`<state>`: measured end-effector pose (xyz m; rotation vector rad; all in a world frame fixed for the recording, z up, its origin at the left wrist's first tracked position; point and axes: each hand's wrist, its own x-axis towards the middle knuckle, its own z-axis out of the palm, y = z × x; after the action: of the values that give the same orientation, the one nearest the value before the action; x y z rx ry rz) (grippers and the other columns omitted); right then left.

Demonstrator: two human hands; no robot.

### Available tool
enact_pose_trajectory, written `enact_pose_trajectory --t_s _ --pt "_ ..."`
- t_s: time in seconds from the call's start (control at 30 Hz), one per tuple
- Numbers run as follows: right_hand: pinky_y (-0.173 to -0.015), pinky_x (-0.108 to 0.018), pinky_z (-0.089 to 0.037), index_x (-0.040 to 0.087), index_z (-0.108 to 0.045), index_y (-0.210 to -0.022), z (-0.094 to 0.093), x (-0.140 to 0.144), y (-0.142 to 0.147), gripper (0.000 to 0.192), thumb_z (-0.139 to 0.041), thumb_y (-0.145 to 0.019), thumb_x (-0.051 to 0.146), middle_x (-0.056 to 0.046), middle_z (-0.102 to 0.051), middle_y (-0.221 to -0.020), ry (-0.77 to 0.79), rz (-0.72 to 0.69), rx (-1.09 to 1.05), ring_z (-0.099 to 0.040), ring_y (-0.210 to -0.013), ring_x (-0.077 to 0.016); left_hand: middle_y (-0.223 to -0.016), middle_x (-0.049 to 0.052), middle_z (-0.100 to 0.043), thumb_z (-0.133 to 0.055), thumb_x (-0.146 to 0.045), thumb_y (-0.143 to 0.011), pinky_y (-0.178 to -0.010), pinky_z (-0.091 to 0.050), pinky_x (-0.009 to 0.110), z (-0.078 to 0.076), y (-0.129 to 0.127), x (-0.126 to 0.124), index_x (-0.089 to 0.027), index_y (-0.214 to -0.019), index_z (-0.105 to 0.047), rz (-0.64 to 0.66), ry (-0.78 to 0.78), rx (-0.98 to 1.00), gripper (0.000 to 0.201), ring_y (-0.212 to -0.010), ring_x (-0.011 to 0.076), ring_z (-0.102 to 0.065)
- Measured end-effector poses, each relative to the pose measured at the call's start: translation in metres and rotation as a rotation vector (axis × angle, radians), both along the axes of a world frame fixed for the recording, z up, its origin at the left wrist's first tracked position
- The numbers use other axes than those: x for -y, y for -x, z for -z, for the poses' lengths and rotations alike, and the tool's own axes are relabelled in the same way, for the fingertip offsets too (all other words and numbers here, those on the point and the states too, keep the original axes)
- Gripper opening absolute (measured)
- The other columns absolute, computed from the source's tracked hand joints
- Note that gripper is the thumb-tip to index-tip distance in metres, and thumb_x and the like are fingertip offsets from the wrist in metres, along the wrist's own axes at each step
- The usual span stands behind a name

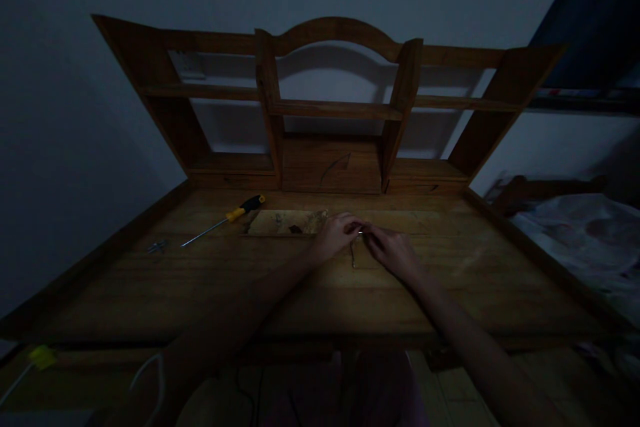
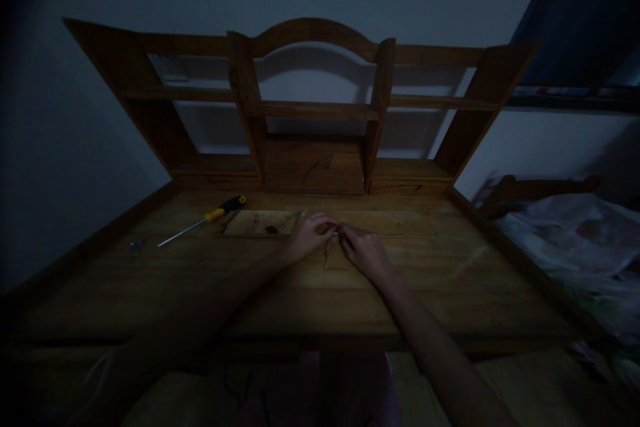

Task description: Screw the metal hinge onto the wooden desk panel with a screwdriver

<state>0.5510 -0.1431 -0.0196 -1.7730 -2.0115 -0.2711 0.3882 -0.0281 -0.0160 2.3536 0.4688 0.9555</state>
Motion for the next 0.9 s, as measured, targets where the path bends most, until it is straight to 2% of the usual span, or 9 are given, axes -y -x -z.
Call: enact_pose_trajectory --t_s 0.27,0.73,0.9 --pt "-0.07 -0.026 -0.045 0.024 -0.056 -0.126 -0.0031 0.0024 0.0018 0.033 -0.045 -0.095 0.024 -0.004 -0.072 -0.104 0.01 0.0 -0.01 -0.069 -0.082 -0.0191 -0.093 0.003 -0.069 -0.065 -0.022 -0.087 -0.083 -0.051 0.028 0.0043 -0.0021 -0.0046 -0.021 -0.096 -0.073 -0.009 0.025 0.065 0.011 -0.087 0.0159 -0.065" --pt "-0.072 -0.026 -0.045 0.023 -0.057 -0.122 -0.0031 0.0026 0.0005 0.029 -0.045 -0.095 0.023 -0.005 -0.072 -0.105 0.02 -0.009 -0.026 -0.069 -0.086 -0.0195 -0.1 0.001 -0.073 -0.06 -0.015 -0.087 -0.086 -0.052 0.027 0.0076 -0.0025 -0.0013 -0.022 -0.104 -0.069 0.01 0.065 0.034 0.02 -0.091 0.0159 -0.068" --pt "-0.071 -0.027 -0.046 0.023 -0.056 -0.126 -0.0014 0.001 0.0002 0.032 -0.045 -0.095 0.025 -0.005 -0.072 -0.103 0.008 0.0 -0.019 -0.069 -0.084 -0.0198 -0.099 0.002 -0.069 -0.063 -0.015 -0.085 -0.087 -0.051 0.029 0.0067 -0.0022 -0.0022 -0.02 -0.098 -0.069 -0.004 -0.01 0.04 0.015 -0.094 0.0168 -0.065"
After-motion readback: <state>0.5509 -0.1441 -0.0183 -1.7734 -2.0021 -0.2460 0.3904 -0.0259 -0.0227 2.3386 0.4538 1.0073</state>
